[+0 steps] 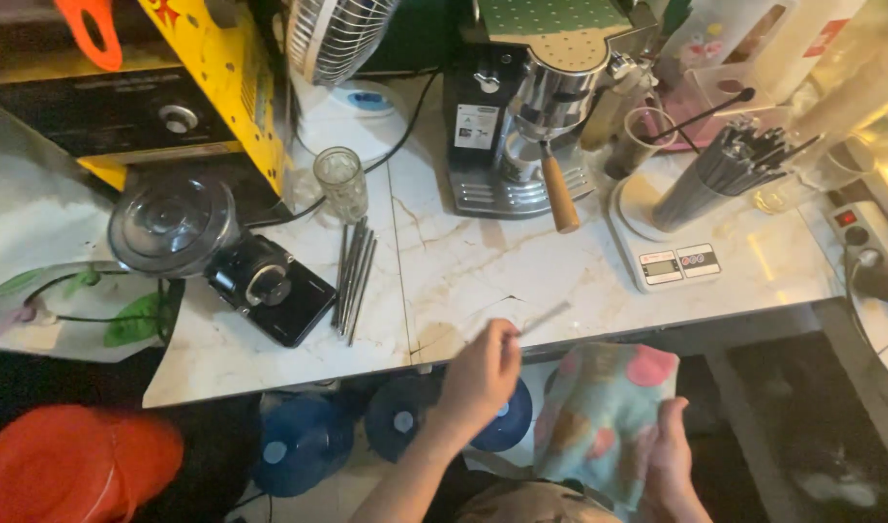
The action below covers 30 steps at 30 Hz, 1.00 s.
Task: Sweeping the floor and then wiping metal straws with a cleaning cloth.
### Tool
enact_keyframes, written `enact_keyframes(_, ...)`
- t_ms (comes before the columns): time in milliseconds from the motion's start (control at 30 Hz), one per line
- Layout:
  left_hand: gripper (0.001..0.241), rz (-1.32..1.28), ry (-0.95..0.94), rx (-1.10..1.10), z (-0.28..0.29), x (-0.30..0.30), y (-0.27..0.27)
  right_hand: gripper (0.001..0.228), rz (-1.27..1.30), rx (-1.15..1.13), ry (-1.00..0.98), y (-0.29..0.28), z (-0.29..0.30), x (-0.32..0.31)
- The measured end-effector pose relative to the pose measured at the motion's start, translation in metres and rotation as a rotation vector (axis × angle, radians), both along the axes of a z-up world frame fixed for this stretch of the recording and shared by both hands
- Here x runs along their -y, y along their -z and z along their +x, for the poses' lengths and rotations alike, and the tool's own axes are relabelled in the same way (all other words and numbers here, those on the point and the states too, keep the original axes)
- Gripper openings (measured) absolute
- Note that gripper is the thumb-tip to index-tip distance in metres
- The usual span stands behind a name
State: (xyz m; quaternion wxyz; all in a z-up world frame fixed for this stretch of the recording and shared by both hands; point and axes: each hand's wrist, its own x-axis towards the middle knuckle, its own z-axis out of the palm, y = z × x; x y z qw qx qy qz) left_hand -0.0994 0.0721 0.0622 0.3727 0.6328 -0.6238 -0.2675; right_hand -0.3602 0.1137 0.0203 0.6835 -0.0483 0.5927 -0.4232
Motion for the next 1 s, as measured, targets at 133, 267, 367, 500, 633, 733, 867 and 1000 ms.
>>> enact_keyframes(133,0.013,0.003,0.300,-0.373,-0.053,-0.023,0.028,0.073,-0.686,0.363,-0.181,0.116,-0.013,0.017)
enact_keyframes(267,0.015,-0.033,0.341,-0.453,-0.070,-0.033,0.050,0.051,-0.664,-0.360,-0.051,0.042,0.064,0.032)
enact_keyframes(367,0.018,-0.534,0.205,-0.225,-0.067,-0.034,0.006,0.048,-0.843,-0.447,-0.093,0.038,0.061,0.030)
enact_keyframes(500,0.016,0.515,0.295,-0.731,-0.068,-0.032,0.041,0.052,-0.684,-0.126,-0.064,0.092,0.023,0.027)
enact_keyframes(633,0.020,0.145,0.149,-0.764,-0.076,-0.027,0.034,0.057,-0.692,-0.097,-0.002,0.139,-0.018,0.014)
enact_keyframes(733,0.018,0.102,0.157,-0.787,-0.098,-0.018,0.017,0.051,-0.849,-0.325,-0.188,0.069,-0.017,0.006)
enact_keyframes(867,0.022,-0.202,0.186,-0.346,-0.146,-0.007,0.029,0.036,-0.708,-0.514,-0.564,0.034,-0.034,0.013)
enact_keyframes(1000,0.028,0.239,0.141,-0.967,-0.186,0.018,0.046,0.026,-0.798,-0.876,-0.654,0.034,-0.085,0.022)
